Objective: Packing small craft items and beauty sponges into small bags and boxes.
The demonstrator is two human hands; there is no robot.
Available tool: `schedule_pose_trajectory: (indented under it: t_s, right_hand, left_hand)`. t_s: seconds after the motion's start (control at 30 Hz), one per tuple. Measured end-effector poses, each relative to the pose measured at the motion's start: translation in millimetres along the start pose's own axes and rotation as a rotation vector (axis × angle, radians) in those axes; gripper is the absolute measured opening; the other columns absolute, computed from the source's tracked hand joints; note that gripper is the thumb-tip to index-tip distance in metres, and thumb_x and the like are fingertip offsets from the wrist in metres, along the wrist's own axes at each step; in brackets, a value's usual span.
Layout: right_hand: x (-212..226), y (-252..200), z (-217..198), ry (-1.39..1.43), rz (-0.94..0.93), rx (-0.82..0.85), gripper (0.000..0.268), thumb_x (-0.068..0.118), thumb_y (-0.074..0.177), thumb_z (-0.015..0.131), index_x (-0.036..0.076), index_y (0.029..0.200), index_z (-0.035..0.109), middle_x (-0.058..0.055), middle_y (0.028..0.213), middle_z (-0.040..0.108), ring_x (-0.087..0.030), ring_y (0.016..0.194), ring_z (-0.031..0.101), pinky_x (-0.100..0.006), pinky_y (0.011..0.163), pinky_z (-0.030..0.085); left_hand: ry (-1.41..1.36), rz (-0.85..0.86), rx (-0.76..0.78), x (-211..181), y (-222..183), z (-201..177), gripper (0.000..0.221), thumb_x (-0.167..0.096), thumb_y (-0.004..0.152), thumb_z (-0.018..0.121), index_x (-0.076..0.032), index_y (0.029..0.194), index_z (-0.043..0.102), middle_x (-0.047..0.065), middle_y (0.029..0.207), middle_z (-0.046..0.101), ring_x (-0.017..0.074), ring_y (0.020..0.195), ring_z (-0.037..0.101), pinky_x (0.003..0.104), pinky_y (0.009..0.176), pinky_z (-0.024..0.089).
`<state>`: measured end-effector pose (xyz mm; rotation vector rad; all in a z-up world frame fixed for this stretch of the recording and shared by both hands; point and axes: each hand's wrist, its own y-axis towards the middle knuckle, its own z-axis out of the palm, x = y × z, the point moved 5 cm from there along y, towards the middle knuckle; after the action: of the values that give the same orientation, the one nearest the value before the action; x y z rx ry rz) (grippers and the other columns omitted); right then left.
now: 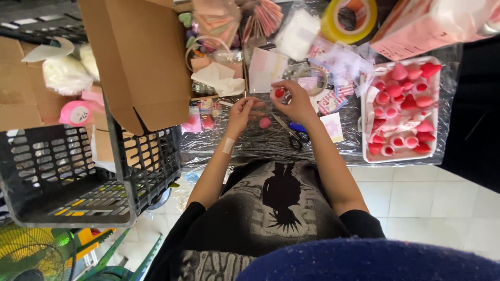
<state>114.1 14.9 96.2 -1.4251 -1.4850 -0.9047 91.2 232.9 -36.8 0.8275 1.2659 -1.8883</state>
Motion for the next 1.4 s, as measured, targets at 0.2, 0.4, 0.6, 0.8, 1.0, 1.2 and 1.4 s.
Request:
schedule_pose_trajectory:
  t_s: [0.2,0.4,0.6,0.8,1.0,1.2,1.4]
  right_hand:
    - [6.7,7.0,9.5,-0.062,-0.077,0.026,0.052,0.01,0.08,0.082,0.01,0.129,0.066,-0.005,0.121,0.072,-0.018,0.103,0.067,-0.029,0.075,0.054]
    - [3.6,8.9,17.0,-0.084,-0.034,-0.013,0.059,0.01,0.078,0.086,0.01,0.132,0.064,-0.005,0.119,0.072,-0.015,0.098,0.066,-0.028,0.073,0.052]
    - [13.0,12.1,4.6,-0.031,0.039,-0.024,0.062,0.011,0.078,0.087,0.008,0.135,0.062,-0.004,0.116,0.074,-0.01,0.09,0.066,-0.023,0.066,0.051]
    - [-19.4,3.1,8.7,0.154,0.103,-0.011,0.06,0.013,0.083,0.086,0.007,0.136,0.06,-0.004,0.119,0.073,-0.01,0.091,0.068,-0.023,0.072,0.054]
    - [-29.0,-16.9,10.1,0.203,0.149,-0.04,0.05,0.023,0.097,0.077,0.009,0.141,0.058,-0.003,0.119,0.079,-0.009,0.104,0.072,-0.025,0.084,0.053]
    - [-18.8,-51.9,9.8,-0.011,0.067,-0.069,0.056,0.019,0.088,0.085,0.012,0.137,0.06,-0.007,0.116,0.076,-0.015,0.103,0.071,-0.03,0.082,0.053]
    - [-117.7,-130.3,-136.6,-0.256,0.213,-0.745,0.035,0.017,0.097,0.08,0.006,0.125,0.062,-0.013,0.11,0.068,-0.032,0.104,0.066,-0.045,0.087,0.056]
  left_hand:
    - [0.109,0.234,0.013,-2.8,6.6,-10.3,0.024,-0.016,0.109,0.057,0.002,0.12,0.07,0.013,0.116,0.077,0.0145,0.104,0.072,0.026,0.091,0.057]
    - [0.172,0.172,-0.032,-10.6,4.0,-10.7,0.026,-0.017,0.108,0.06,0.004,0.119,0.072,0.012,0.113,0.076,0.012,0.098,0.068,0.025,0.086,0.054]
    - [0.056,0.088,0.054,-4.1,11.8,-5.9,0.028,-0.02,0.106,0.06,0.003,0.121,0.068,0.016,0.111,0.078,0.0161,0.094,0.074,0.027,0.083,0.058]
    - [0.028,0.058,0.138,-0.5,6.1,6.5,0.027,-0.021,0.107,0.057,-0.002,0.124,0.058,0.015,0.113,0.077,0.0194,0.091,0.077,0.028,0.074,0.057]
    - [-0.016,-0.008,0.025,0.1,2.5,17.1,0.025,-0.021,0.106,0.056,-0.003,0.123,0.061,0.013,0.116,0.076,0.0205,0.084,0.078,0.027,0.068,0.06]
    - [-0.086,0.019,0.043,-2.3,-4.2,20.4,0.025,-0.021,0.108,0.052,-0.006,0.127,0.057,0.013,0.123,0.074,0.0216,0.091,0.079,0.027,0.075,0.062]
    - [-0.002,0.043,0.093,12.8,-6.1,21.4,0.029,-0.017,0.105,0.057,-0.004,0.131,0.057,0.014,0.126,0.073,0.0212,0.093,0.076,0.028,0.076,0.062]
